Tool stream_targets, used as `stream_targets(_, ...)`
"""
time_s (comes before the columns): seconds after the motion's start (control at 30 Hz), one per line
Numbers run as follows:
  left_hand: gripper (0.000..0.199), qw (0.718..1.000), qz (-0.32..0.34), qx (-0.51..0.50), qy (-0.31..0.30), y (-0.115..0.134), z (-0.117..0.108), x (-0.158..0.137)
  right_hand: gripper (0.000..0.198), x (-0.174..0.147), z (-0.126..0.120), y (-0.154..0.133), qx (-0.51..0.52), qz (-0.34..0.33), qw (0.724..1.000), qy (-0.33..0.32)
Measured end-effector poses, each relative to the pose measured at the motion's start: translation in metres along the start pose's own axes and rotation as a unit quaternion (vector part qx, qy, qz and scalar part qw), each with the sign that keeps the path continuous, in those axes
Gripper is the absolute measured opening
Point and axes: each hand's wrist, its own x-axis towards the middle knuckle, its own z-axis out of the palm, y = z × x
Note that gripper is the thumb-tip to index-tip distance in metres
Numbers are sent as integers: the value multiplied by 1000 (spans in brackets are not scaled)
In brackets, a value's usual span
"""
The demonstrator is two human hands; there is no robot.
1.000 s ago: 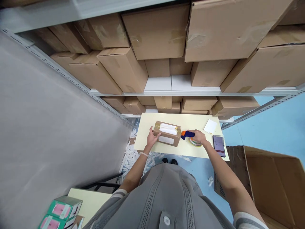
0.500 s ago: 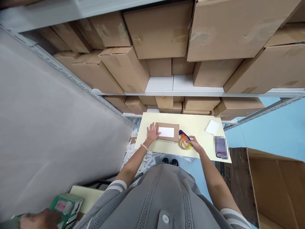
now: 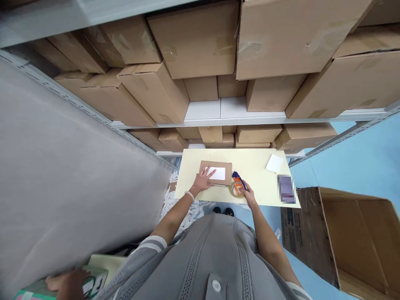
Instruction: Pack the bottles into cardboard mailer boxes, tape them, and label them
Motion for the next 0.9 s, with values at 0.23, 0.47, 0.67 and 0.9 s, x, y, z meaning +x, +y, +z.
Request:
stream_targets(0.23, 86, 1000, -18, -2, -25, 6, 0, 1, 66, 5, -36, -38, -94, -32, 994, -49)
stream_targets(0.47, 84, 999, -42, -16, -22, 11, -1, 0, 73, -43, -32, -9, -25, 11, 998, -55)
stream_targets(0.67, 81, 996, -80, -36, -10, 23, -1, 8, 73, -84, -53, 7, 41, 47, 997, -47)
stream_targets(0.9, 88, 980, -181, -80, 12, 73, -1, 40, 62, -104, -63, 21, 30, 55, 998, 1)
